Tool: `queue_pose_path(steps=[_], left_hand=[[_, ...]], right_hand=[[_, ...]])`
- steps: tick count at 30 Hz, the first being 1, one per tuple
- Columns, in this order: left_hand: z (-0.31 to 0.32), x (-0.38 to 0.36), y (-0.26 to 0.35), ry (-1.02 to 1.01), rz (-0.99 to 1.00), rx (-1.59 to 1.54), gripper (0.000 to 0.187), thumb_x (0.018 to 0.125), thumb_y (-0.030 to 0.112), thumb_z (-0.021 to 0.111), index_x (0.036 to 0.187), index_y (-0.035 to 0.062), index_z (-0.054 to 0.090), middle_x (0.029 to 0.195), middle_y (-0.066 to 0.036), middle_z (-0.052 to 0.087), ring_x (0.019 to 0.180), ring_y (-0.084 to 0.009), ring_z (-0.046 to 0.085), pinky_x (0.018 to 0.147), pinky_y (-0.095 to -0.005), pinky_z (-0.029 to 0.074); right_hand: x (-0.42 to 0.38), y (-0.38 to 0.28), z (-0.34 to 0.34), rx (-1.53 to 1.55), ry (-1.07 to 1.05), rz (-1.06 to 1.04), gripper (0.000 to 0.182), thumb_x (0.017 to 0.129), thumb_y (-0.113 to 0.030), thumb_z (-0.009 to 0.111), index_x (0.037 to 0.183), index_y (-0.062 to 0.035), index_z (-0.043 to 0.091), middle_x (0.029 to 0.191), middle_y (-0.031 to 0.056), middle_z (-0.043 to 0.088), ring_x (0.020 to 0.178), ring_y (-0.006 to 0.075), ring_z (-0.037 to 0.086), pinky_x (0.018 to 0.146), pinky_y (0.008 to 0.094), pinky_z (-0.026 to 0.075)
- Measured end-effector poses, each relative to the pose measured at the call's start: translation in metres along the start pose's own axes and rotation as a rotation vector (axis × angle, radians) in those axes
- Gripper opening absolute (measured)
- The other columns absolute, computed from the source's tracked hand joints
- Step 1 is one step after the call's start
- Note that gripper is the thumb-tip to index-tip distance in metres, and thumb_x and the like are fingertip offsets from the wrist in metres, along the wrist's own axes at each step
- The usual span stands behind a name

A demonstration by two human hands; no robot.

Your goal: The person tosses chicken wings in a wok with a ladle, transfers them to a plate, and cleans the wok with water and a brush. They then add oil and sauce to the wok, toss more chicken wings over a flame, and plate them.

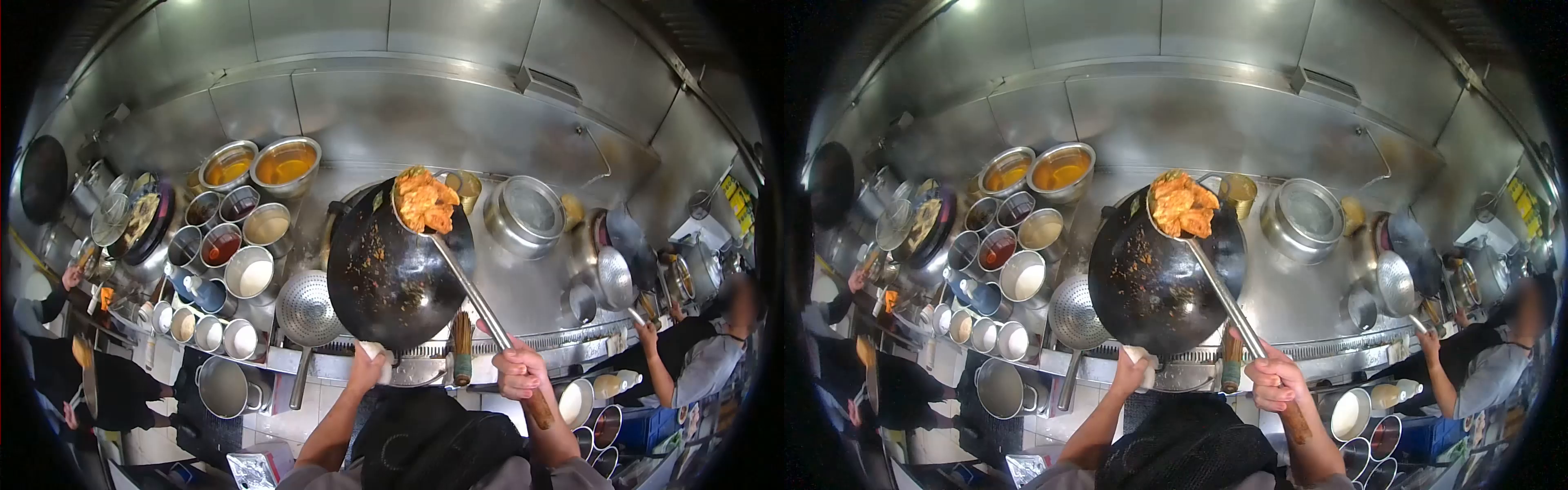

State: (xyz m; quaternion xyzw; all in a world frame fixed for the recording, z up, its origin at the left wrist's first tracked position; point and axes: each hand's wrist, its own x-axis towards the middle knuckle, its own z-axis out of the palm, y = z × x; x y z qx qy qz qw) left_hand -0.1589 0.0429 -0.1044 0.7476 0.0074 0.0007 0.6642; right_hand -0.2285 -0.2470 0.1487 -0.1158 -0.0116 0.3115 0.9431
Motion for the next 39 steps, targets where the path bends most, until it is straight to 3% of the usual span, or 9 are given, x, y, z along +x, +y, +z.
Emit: queue_pose_path(steps=[2,6,10,12,17,27,31,35,39], left_hand=[[-0.001,0.004,0.002,-0.160,-0.217,-0.149,0.039,0.080,0.010,0.062,0.116,-0.0012,0.050,0.101,-0.013,0.063,0.090,-0.0228,0.063,0.080,-0.0380,0.052],[-0.001,0.014,0.065,-0.239,-0.732,-0.684,0.021,0.088,0.015,0.059,0.105,0.0047,0.054,0.099,-0.016,0.064,0.076,-0.0274,0.066,0.057,-0.0381,0.058],[0.013,0.014,0.075,-0.215,-0.744,-0.826,0.018,0.087,0.012,0.058,0.102,0.0032,0.057,0.089,-0.013,0.064,0.072,-0.0232,0.066,0.057,-0.0380,0.058],[0.027,0.006,0.063,-0.066,-0.532,-0.535,0.020,0.086,0.007,0.057,0.105,0.0012,0.054,0.092,-0.013,0.062,0.073,-0.0220,0.066,0.056,-0.0384,0.058],[0.011,-0.005,-0.016,-0.046,-0.031,0.048,0.066,0.079,0.009,0.066,0.134,-0.0036,0.031,0.120,-0.024,0.056,0.113,-0.0375,0.056,0.099,-0.0429,0.043],[0.000,-0.012,0.001,-0.075,0.088,0.153,0.061,0.078,0.010,0.064,0.130,-0.0028,0.035,0.115,-0.027,0.058,0.110,-0.0424,0.057,0.095,-0.0447,0.045],[0.013,-0.004,0.041,-0.159,-0.110,-0.035,0.043,0.081,0.009,0.060,0.119,-0.0007,0.045,0.105,-0.017,0.061,0.094,-0.0291,0.065,0.081,-0.0392,0.053],[0.021,0.003,0.083,-0.303,-0.765,-0.668,0.019,0.085,0.013,0.058,0.102,0.0045,0.057,0.086,-0.013,0.065,0.061,-0.0237,0.064,0.052,-0.0339,0.055],[0.035,-0.004,0.088,-0.229,-0.728,-0.801,0.017,0.083,0.012,0.061,0.097,0.0047,0.057,0.086,-0.010,0.062,0.066,-0.0222,0.064,0.051,-0.0347,0.053]], right_hand=[[0.003,0.002,-0.009,0.019,-0.028,-0.015,0.061,0.100,-0.003,0.037,0.155,-0.0117,0.012,0.063,-0.0006,0.039,0.034,0.0038,0.039,0.029,0.0233,0.036],[-0.009,0.006,-0.014,-0.197,0.132,-0.041,0.063,0.098,-0.003,0.042,0.154,-0.0113,0.015,0.058,-0.0021,0.037,0.032,0.0031,0.037,0.027,0.0220,0.032],[-0.021,0.013,-0.023,-0.404,0.361,0.005,0.061,0.095,-0.003,0.045,0.151,-0.0107,0.025,0.058,-0.0036,0.037,0.032,0.0019,0.035,0.026,0.0207,0.029],[-0.023,0.017,-0.029,-0.448,0.492,0.072,0.058,0.094,-0.004,0.048,0.148,-0.0104,0.031,0.059,-0.0046,0.037,0.033,0.0019,0.033,0.028,0.0197,0.029],[-0.016,0.021,-0.033,-0.543,0.618,0.233,0.048,0.093,-0.007,0.054,0.138,-0.0060,0.039,0.064,-0.0037,0.041,0.036,0.0013,0.034,0.032,0.0200,0.032],[-0.028,-0.004,0.017,-0.118,0.212,0.103,0.058,0.099,-0.001,0.036,0.153,-0.0085,0.016,0.064,0.0006,0.039,0.035,0.0049,0.040,0.031,0.0236,0.036],[-0.016,-0.002,0.006,-0.009,0.124,0.007,0.063,0.098,-0.002,0.038,0.155,-0.0128,0.013,0.061,-0.0009,0.039,0.033,0.0039,0.037,0.029,0.0239,0.035],[-0.030,0.006,-0.009,-0.149,0.130,-0.059,0.065,0.098,-0.001,0.040,0.155,-0.0135,0.012,0.060,-0.0005,0.038,0.032,0.0045,0.037,0.027,0.0242,0.034],[-0.045,0.013,-0.019,-0.290,0.281,-0.014,0.064,0.096,-0.001,0.044,0.153,-0.0124,0.018,0.060,-0.0015,0.039,0.032,0.0034,0.036,0.027,0.0229,0.033]])
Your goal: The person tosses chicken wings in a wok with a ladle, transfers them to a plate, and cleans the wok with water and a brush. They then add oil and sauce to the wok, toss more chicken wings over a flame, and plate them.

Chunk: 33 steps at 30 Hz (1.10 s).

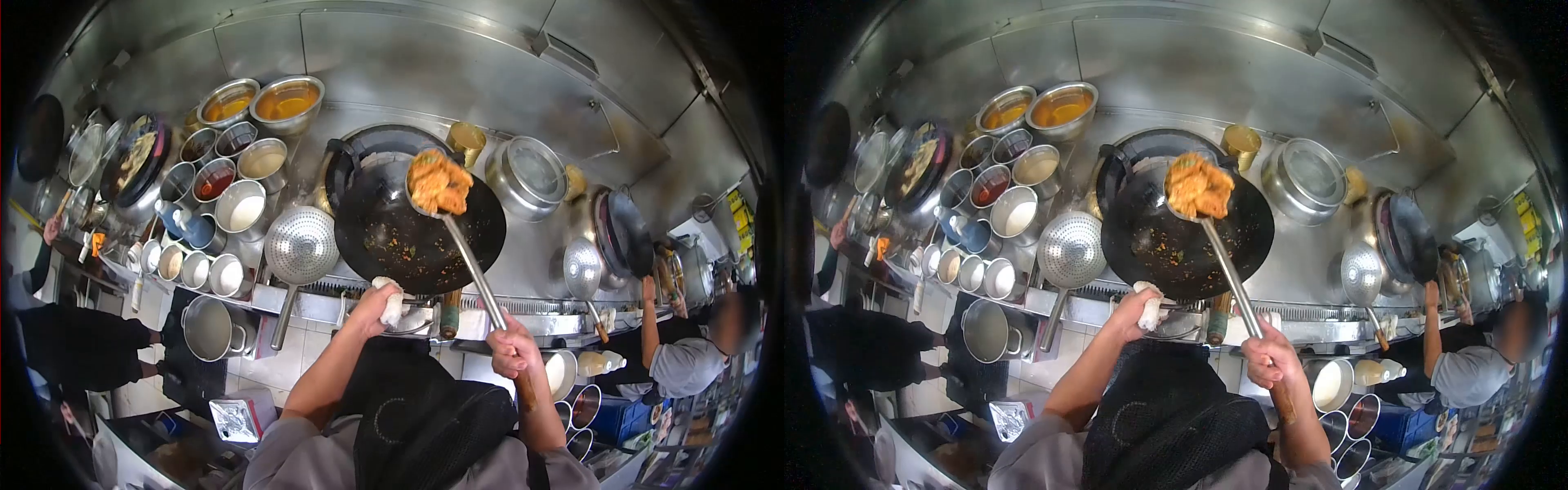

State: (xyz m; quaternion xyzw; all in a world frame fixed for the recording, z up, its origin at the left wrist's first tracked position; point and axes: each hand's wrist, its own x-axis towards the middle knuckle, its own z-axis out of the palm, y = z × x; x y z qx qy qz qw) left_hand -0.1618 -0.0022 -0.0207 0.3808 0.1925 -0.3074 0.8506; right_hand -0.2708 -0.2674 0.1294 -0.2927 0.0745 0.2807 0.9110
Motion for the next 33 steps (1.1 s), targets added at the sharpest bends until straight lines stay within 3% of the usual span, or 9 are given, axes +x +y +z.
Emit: queue_pose_path(steps=[4,6,8,12,14,22,25,28,33], left_hand=[[-0.022,0.016,-0.017,0.062,0.188,0.279,0.030,0.082,0.009,0.061,0.110,0.0032,0.054,0.095,-0.010,0.060,0.080,-0.0221,0.063,0.067,-0.0361,0.055],[-0.071,0.053,-0.051,0.212,0.652,0.690,0.041,0.081,0.011,0.060,0.118,-0.0009,0.045,0.105,-0.017,0.060,0.096,-0.0285,0.063,0.085,-0.0407,0.051],[-0.075,0.041,-0.039,0.197,0.682,0.802,0.065,0.079,0.014,0.063,0.134,-0.0020,0.032,0.115,-0.023,0.057,0.108,-0.0349,0.059,0.094,-0.0410,0.045],[-0.084,0.030,-0.037,0.195,0.727,0.841,0.069,0.079,0.014,0.064,0.137,-0.0025,0.029,0.124,-0.027,0.055,0.117,-0.0396,0.056,0.097,-0.0429,0.044],[-0.076,0.020,-0.029,0.256,0.580,0.993,0.066,0.079,0.013,0.064,0.135,-0.0028,0.032,0.122,-0.027,0.056,0.117,-0.0394,0.056,0.097,-0.0427,0.044],[-0.064,0.043,-0.029,0.291,0.759,0.887,0.052,0.079,0.013,0.061,0.126,-0.0016,0.042,0.109,-0.020,0.061,0.096,-0.0353,0.063,0.084,-0.0409,0.050],[-0.047,0.054,-0.018,0.179,0.436,0.371,0.030,0.082,0.006,0.054,0.111,0.0008,0.050,0.101,-0.013,0.062,0.087,-0.0252,0.065,0.072,-0.0356,0.054],[-0.027,0.060,0.009,0.078,0.252,0.213,0.021,0.082,0.005,0.054,0.102,0.0022,0.055,0.090,-0.013,0.063,0.076,-0.0243,0.066,0.066,-0.0371,0.057],[-0.011,0.097,0.026,0.129,0.178,0.058,0.017,0.087,0.017,0.057,0.098,0.0038,0.057,0.081,-0.012,0.061,0.063,-0.0241,0.062,0.052,-0.0365,0.053]], right_hand=[[0.000,0.012,-0.005,-0.186,0.200,0.128,0.064,0.094,-0.003,0.050,0.151,-0.0111,0.024,0.061,-0.0031,0.039,0.034,0.0027,0.035,0.029,0.0211,0.032],[0.007,0.016,-0.005,-0.261,0.256,0.204,0.052,0.094,-0.004,0.050,0.143,-0.0095,0.036,0.062,-0.0030,0.039,0.035,0.0016,0.036,0.030,0.0197,0.032],[0.014,0.016,-0.001,-0.318,0.295,0.281,0.049,0.094,-0.005,0.051,0.141,-0.0095,0.038,0.062,-0.0033,0.040,0.036,0.0013,0.036,0.030,0.0194,0.032],[0.013,-0.003,0.023,-0.253,0.228,0.295,0.052,0.093,-0.005,0.052,0.143,-0.0079,0.034,0.064,-0.0027,0.040,0.037,0.0023,0.036,0.031,0.0214,0.033],[0.011,-0.011,0.033,-0.208,0.177,0.267,0.053,0.094,-0.005,0.049,0.145,-0.0074,0.033,0.063,-0.0029,0.039,0.035,0.0021,0.036,0.029,0.0215,0.033],[0.026,-0.031,0.036,-0.047,-0.008,0.010,0.056,0.097,-0.005,0.045,0.150,-0.0099,0.029,0.062,-0.0031,0.038,0.033,0.0017,0.034,0.027,0.0220,0.032],[0.028,-0.032,0.028,-0.112,-0.002,-0.035,0.055,0.097,-0.006,0.044,0.150,-0.0101,0.030,0.062,-0.0033,0.037,0.033,0.0018,0.034,0.027,0.0217,0.031],[0.030,-0.032,0.017,-0.129,0.013,-0.033,0.055,0.097,-0.006,0.046,0.150,-0.0103,0.030,0.063,-0.0035,0.037,0.034,0.0020,0.034,0.028,0.0217,0.030],[0.033,-0.041,-0.007,-0.171,0.041,0.082,0.052,0.096,-0.008,0.049,0.146,-0.0094,0.034,0.063,-0.0039,0.037,0.035,0.0021,0.033,0.029,0.0218,0.030]])
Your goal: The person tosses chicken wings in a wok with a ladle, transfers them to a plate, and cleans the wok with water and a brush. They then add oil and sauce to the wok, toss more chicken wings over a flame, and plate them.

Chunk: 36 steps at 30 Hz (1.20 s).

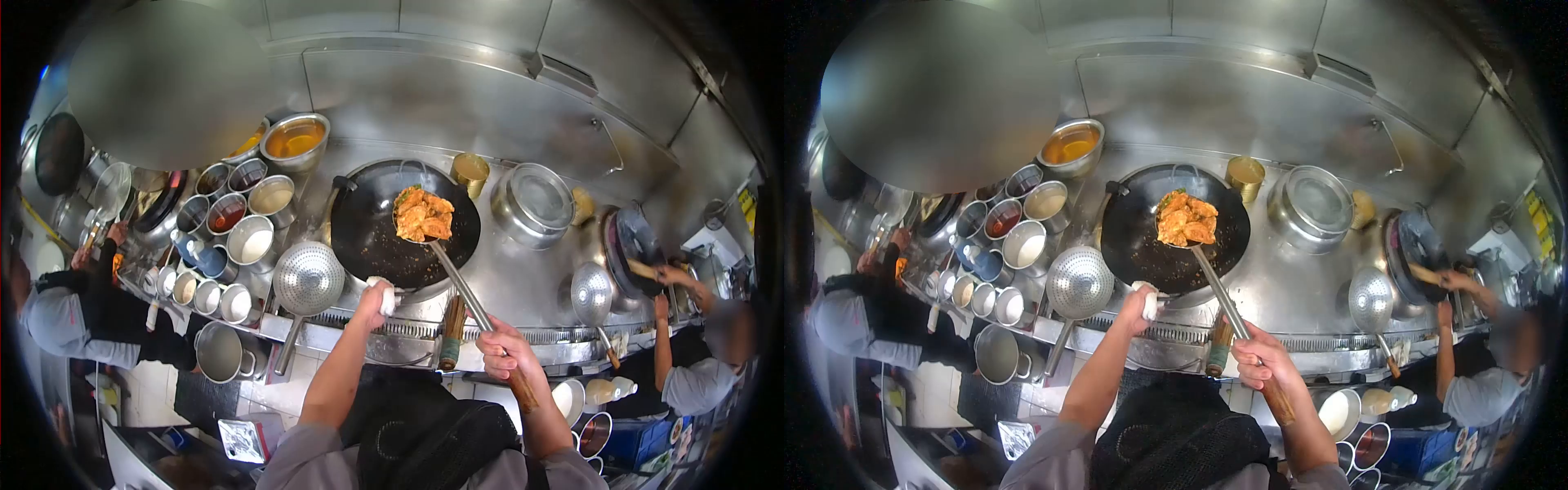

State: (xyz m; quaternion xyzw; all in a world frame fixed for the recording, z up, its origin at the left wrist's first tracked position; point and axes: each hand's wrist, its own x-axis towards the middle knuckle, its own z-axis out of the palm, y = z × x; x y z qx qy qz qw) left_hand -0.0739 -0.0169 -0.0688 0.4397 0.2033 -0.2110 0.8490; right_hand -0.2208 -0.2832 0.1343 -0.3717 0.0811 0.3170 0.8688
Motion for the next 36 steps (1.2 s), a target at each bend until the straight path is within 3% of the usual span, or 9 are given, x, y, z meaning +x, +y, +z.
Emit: queue_pose_path(steps=[6,10,19,24,27,30,33,34,36], left_hand=[[0.004,-0.006,-0.021,0.165,0.140,-0.022,0.032,0.094,0.037,0.059,0.102,0.0060,0.056,0.082,-0.006,0.059,0.062,-0.0176,0.059,0.051,-0.0355,0.052],[-0.016,-0.046,-0.038,0.417,0.355,-0.196,0.038,0.097,0.043,0.056,0.112,0.0084,0.057,0.091,-0.005,0.064,0.075,-0.0191,0.064,0.064,-0.0361,0.054],[-0.086,-0.233,-0.163,0.746,0.493,-0.293,0.029,0.099,0.036,0.055,0.106,0.0089,0.055,0.085,-0.006,0.062,0.068,-0.0187,0.063,0.054,-0.0340,0.052],[-0.086,-0.320,-0.247,1.135,0.532,-0.415,0.025,0.099,0.031,0.057,0.097,0.0063,0.055,0.073,-0.003,0.059,0.056,-0.0143,0.058,0.049,-0.0311,0.047],[-0.077,-0.360,-0.297,1.354,0.529,-0.415,0.029,0.097,0.033,0.059,0.099,0.0034,0.056,0.081,-0.004,0.059,0.068,-0.0128,0.058,0.057,-0.0316,0.048],[-0.044,-0.420,-0.345,1.369,0.595,-0.514,0.036,0.096,0.034,0.060,0.108,0.0011,0.051,0.093,-0.008,0.061,0.073,-0.0136,0.058,0.062,-0.0309,0.050],[-0.038,-0.460,-0.389,1.486,0.549,-0.579,0.047,0.094,0.038,0.062,0.114,-0.0004,0.046,0.097,-0.010,0.061,0.076,-0.0159,0.060,0.065,-0.0315,0.051],[-0.038,-0.461,-0.406,1.717,0.539,-0.631,0.056,0.092,0.043,0.064,0.116,-0.0019,0.042,0.094,-0.011,0.062,0.077,-0.0181,0.062,0.067,-0.0320,0.052],[-0.020,-0.496,-0.441,1.762,0.532,-0.694,0.052,0.093,0.041,0.065,0.115,0.0001,0.042,0.093,-0.010,0.060,0.076,-0.0162,0.061,0.065,-0.0312,0.052]], right_hand=[[0.011,-0.025,-0.035,-0.053,-0.049,0.183,0.053,0.095,-0.007,0.050,0.145,-0.0080,0.034,0.063,-0.0039,0.037,0.036,0.0025,0.033,0.030,0.0213,0.030],[0.015,-0.048,-0.032,-0.160,-0.075,0.316,0.053,0.094,-0.006,0.050,0.145,-0.0079,0.034,0.063,-0.0038,0.037,0.036,0.0026,0.033,0.030,0.0212,0.031],[0.050,-0.056,0.016,-0.447,-0.358,0.679,0.056,0.094,-0.004,0.049,0.147,-0.0103,0.032,0.062,-0.0030,0.039,0.035,0.0028,0.034,0.031,0.0208,0.031],[0.074,-0.004,0.070,-0.622,-0.548,0.891,0.059,0.095,-0.004,0.043,0.151,-0.0099,0.024,0.058,-0.0019,0.036,0.031,0.0049,0.033,0.027,0.0250,0.031],[0.073,0.043,0.114,-0.689,-0.657,1.010,0.061,0.093,-0.004,0.048,0.149,-0.0074,0.025,0.055,-0.0014,0.035,0.030,0.0058,0.032,0.027,0.0252,0.030],[0.036,0.079,0.161,-0.780,-0.769,1.146,0.061,0.093,-0.003,0.046,0.150,-0.0062,0.023,0.055,-0.0009,0.034,0.030,0.0052,0.031,0.026,0.0246,0.029],[0.014,0.147,0.201,-0.843,-0.886,1.295,0.061,0.094,-0.003,0.045,0.150,-0.0061,0.022,0.055,-0.0009,0.034,0.030,0.0050,0.031,0.026,0.0241,0.029],[0.003,0.172,0.214,-0.851,-0.922,1.363,0.061,0.094,-0.003,0.045,0.150,-0.0061,0.022,0.056,-0.0009,0.034,0.030,0.0048,0.031,0.026,0.0239,0.029],[-0.046,0.210,0.240,-0.908,-0.964,1.431,0.061,0.094,-0.003,0.045,0.150,-0.0063,0.022,0.056,-0.0011,0.034,0.031,0.0047,0.032,0.027,0.0237,0.029]])
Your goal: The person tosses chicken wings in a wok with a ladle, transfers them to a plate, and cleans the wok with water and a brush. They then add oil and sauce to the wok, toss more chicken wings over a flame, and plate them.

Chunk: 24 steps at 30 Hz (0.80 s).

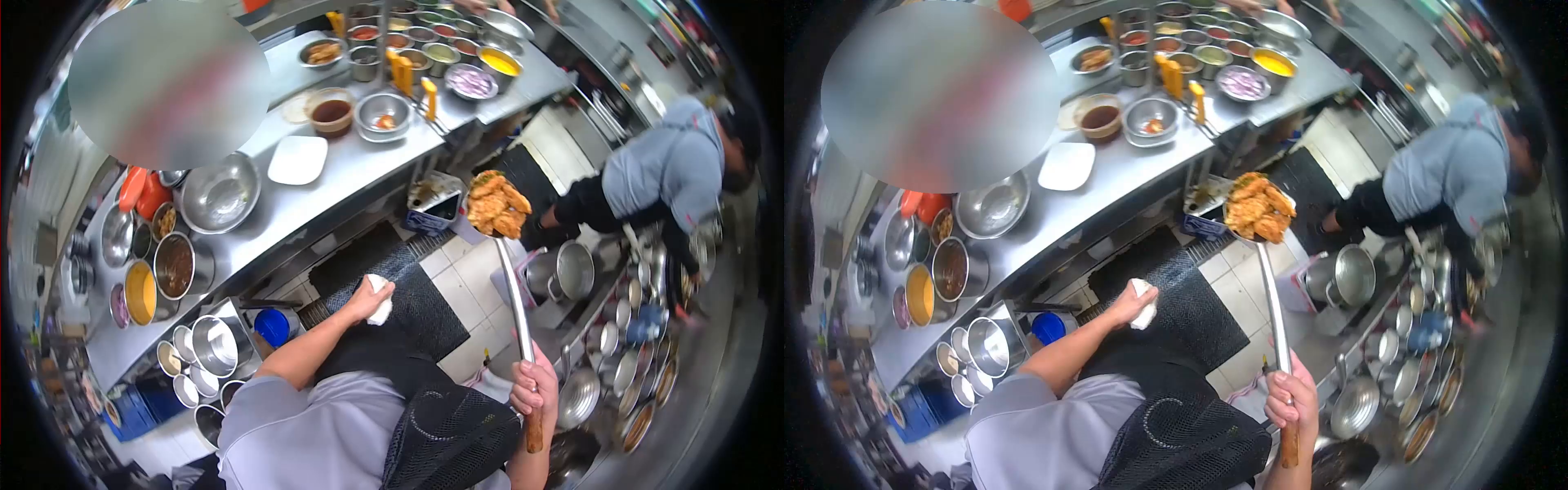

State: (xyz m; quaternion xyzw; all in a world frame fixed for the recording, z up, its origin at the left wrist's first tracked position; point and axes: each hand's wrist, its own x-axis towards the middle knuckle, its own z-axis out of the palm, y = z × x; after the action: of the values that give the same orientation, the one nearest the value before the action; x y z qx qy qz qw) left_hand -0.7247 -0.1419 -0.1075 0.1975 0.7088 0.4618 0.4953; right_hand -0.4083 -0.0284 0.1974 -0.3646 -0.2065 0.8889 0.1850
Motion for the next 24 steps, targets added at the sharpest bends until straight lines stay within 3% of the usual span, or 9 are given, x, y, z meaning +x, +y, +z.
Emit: queue_pose_path(steps=[2,7,9,19,24], left_hand=[[-0.032,0.002,0.008,0.096,-0.023,-0.029,0.050,0.093,0.040,0.066,0.113,0.0024,0.040,0.090,-0.008,0.058,0.074,-0.0144,0.059,0.063,-0.0308,0.051],[-0.125,0.005,0.040,0.105,0.106,-0.080,0.049,0.094,0.040,0.064,0.114,0.0011,0.044,0.091,-0.008,0.058,0.072,-0.0136,0.058,0.063,-0.0304,0.051],[-0.146,-0.009,0.066,0.136,0.037,-0.184,0.055,0.092,0.041,0.066,0.121,0.0009,0.042,0.099,-0.009,0.057,0.080,-0.0146,0.059,0.070,-0.0306,0.051],[-0.157,-0.026,0.029,0.381,0.037,-0.373,0.058,0.092,0.037,0.068,0.127,-0.0003,0.041,0.101,-0.010,0.058,0.086,-0.0156,0.059,0.073,-0.0314,0.051],[-0.153,-0.022,0.052,0.431,-0.005,-0.644,0.056,0.094,0.034,0.066,0.129,0.0012,0.038,0.104,-0.009,0.056,0.088,-0.0152,0.058,0.074,-0.0316,0.053]], right_hand=[[0.052,-0.011,0.019,-0.035,-0.103,0.092,0.060,0.095,-0.004,0.046,0.150,-0.0066,0.023,0.056,-0.0013,0.035,0.031,0.0042,0.032,0.027,0.0228,0.028],[0.160,-0.014,0.099,-0.200,-0.205,0.261,0.061,0.094,-0.004,0.051,0.149,-0.0076,0.026,0.058,-0.0015,0.039,0.032,0.0038,0.033,0.029,0.0219,0.029],[0.193,-0.011,0.117,-0.310,-0.266,0.347,0.062,0.093,-0.004,0.052,0.149,-0.0088,0.027,0.059,-0.0020,0.040,0.033,0.0039,0.035,0.030,0.0215,0.031],[0.293,0.020,0.164,-0.662,-0.383,0.467,0.068,0.092,-0.006,0.058,0.151,-0.0133,0.025,0.061,-0.0014,0.044,0.036,0.0058,0.039,0.033,0.0232,0.036],[0.310,0.034,0.169,-0.838,-0.372,0.433,0.071,0.092,-0.005,0.056,0.154,-0.0154,0.022,0.061,-0.0007,0.045,0.037,0.0080,0.042,0.035,0.0246,0.039]])
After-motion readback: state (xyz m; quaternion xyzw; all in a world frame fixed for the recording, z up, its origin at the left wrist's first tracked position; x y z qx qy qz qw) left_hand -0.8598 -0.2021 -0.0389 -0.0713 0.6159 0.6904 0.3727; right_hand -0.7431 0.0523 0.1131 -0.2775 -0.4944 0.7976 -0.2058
